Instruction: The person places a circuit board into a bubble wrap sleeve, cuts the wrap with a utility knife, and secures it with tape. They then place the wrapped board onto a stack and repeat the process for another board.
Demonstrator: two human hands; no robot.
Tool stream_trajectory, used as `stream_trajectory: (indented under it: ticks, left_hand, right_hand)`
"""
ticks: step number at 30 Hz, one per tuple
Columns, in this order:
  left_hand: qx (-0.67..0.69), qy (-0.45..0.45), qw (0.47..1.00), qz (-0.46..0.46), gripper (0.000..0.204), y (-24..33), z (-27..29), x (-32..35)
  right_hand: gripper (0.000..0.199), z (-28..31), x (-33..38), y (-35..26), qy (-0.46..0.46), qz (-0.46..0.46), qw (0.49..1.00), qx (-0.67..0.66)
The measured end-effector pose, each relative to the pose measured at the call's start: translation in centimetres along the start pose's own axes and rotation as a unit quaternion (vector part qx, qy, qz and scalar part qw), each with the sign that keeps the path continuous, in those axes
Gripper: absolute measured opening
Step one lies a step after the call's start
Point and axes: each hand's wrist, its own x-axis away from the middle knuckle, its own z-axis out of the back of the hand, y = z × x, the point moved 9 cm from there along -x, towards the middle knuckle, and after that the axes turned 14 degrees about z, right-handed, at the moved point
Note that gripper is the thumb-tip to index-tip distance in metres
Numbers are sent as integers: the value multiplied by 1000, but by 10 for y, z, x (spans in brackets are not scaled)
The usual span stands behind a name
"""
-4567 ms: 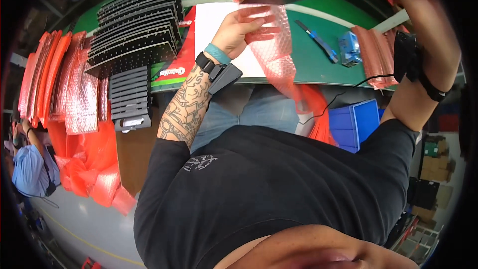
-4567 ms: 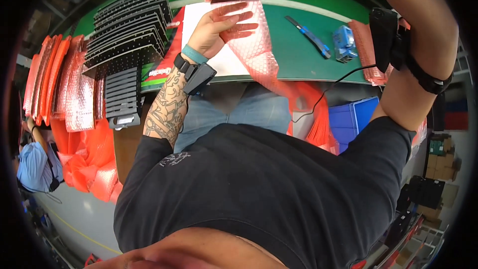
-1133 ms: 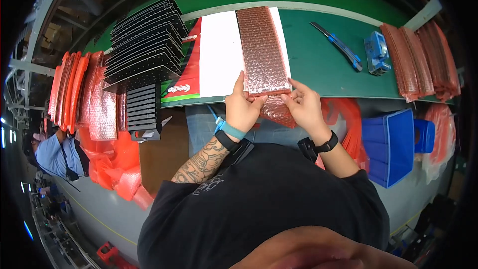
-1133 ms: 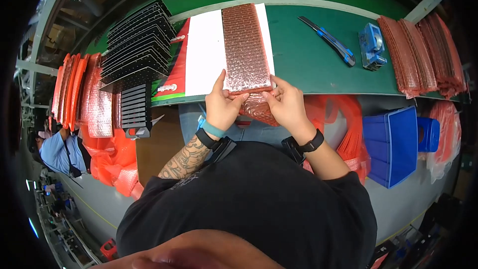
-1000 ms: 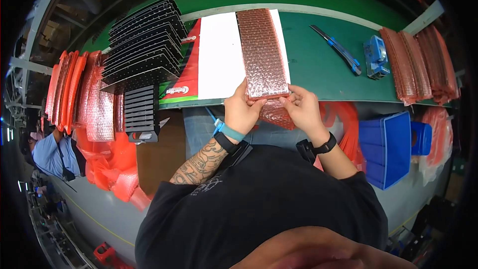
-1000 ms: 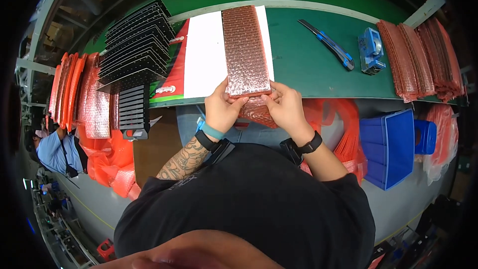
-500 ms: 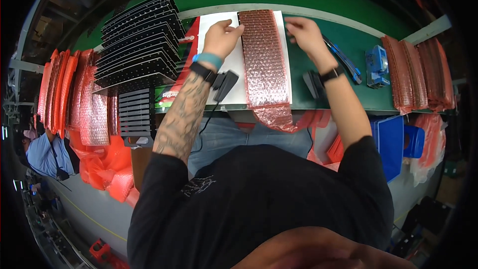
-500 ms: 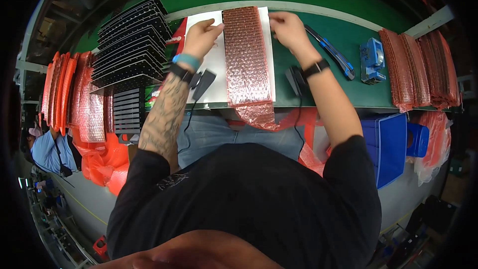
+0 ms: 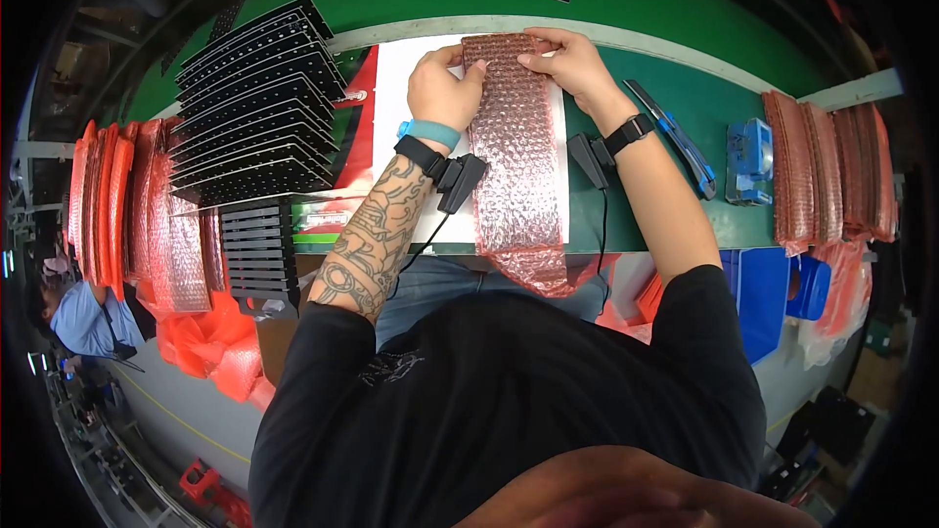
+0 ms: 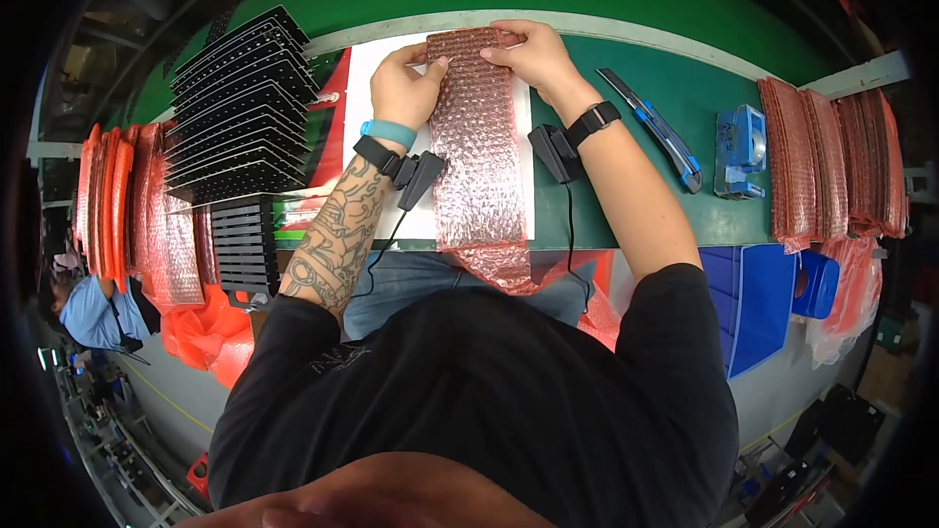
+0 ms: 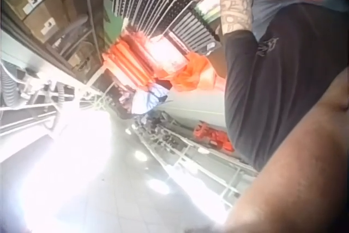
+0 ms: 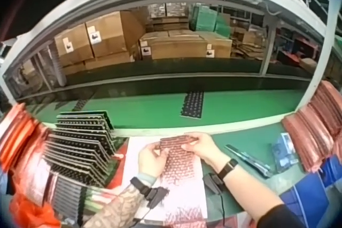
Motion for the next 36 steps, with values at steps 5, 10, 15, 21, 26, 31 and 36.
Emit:
stream_trajectory:
  ticks: [5, 10, 15, 21, 26, 31, 36]
  left_hand:
    - [-11, -5, 1000, -16, 38, 1, -4, -1]
    - [15, -57, 996, 63, 36, 2, -7, 1]
    - [-77, -22, 996, 31, 41, 23, -5, -17]
    - [-166, -39, 985, 22, 44, 31, -24, -28]
    - [-91, -53, 991, 86, 46, -8, 0, -32]
    - [13, -112, 993, 41, 55, 35, 42, 24]
    - [27, -110, 990, -81, 32, 52, 181, 131]
  right_hand:
    - [54, -2, -5, -5, -23, -10, 999, 47]
    - [52, -3, -4, -5, -25, -2, 999, 48]
    - [50, 8, 2, 1, 22, -26, 999, -23]
    - [46, 12, -7, 0, 5, 54, 997, -46]
    - [39, 5, -31, -18, -64, -112, 990, -50]
    - [81, 178, -137, 28, 46, -64, 912, 402]
    - [80, 196, -180, 85, -5, -165, 877, 450]
